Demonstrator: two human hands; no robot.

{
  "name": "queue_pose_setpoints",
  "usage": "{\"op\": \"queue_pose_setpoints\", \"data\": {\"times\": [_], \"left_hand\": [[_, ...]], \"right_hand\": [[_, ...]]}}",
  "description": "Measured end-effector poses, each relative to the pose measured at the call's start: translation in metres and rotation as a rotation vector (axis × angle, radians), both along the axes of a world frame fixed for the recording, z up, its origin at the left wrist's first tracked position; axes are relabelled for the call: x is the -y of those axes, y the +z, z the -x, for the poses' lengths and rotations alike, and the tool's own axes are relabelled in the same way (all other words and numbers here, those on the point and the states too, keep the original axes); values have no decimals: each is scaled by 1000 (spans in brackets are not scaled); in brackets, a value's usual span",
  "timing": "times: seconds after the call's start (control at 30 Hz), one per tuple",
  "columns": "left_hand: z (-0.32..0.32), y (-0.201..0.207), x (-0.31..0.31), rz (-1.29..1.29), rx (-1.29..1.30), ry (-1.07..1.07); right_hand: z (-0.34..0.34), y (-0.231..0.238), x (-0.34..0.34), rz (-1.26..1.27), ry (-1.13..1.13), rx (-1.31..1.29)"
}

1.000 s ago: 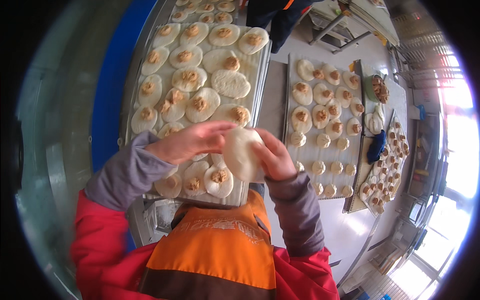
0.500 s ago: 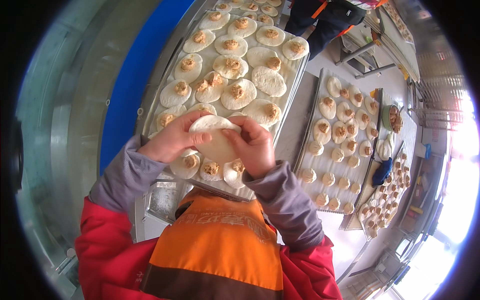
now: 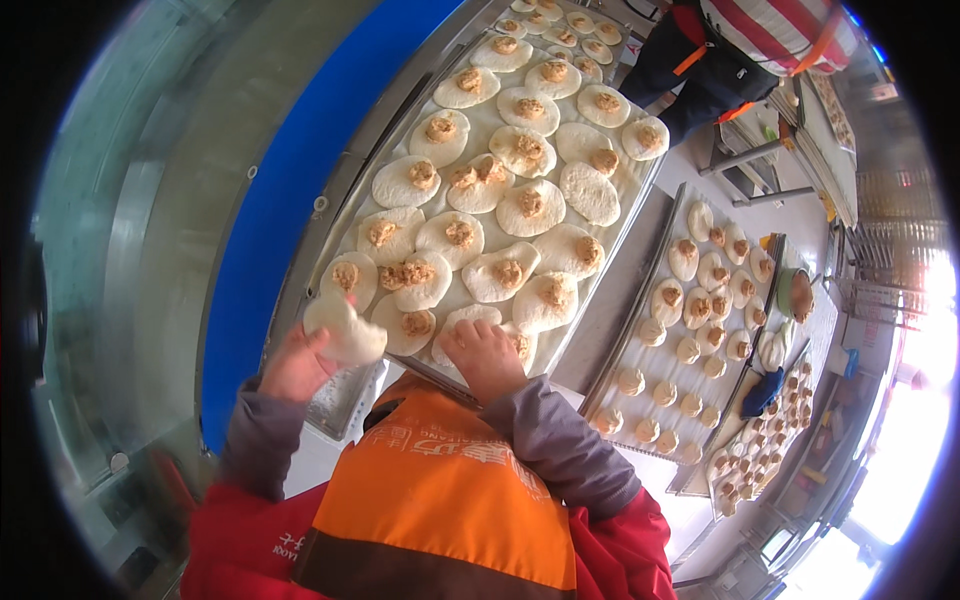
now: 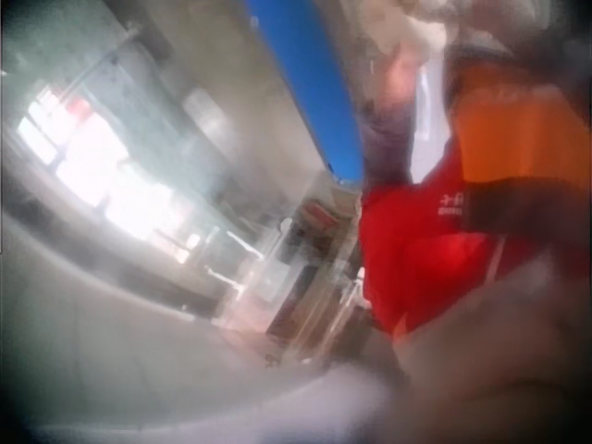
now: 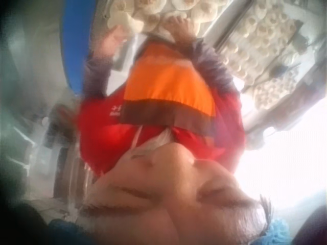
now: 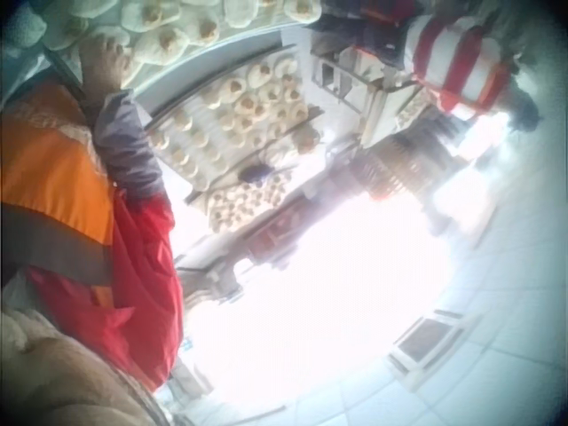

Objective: The person repeatedly picks up small dough discs and filling portions, places the filling on the dough, and folds the dough to enclose it, forming buns. The finished buns are placed on metal trays on the table.

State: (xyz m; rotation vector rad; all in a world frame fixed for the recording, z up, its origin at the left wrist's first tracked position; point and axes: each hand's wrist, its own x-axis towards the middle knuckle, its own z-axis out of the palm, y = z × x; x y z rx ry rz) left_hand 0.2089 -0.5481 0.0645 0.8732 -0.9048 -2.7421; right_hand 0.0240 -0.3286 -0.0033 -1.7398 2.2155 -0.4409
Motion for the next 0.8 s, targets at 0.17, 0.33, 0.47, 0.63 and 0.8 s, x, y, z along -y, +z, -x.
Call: {"op": "queue_pose_setpoints", "data": {"times": [0.17, 0.33, 0.47, 0.63, 0.8], "left_hand": [[-23, -27, -43, -130, 160, -38], [-15, -30, -95, -214, 172, 48], [-7, -27, -129, 29, 179, -65], [-13, -30, -156, -73, 240, 17], [-19, -42, -171, -174, 193, 17]], "right_hand": [[5, 9, -7, 114, -83, 194], [-13, 41, -17, 360, -86, 388], [-14, 48, -31, 205, 115, 358], [29, 33, -65, 330, -346, 191], [50, 18, -60, 55, -92, 67]]}}
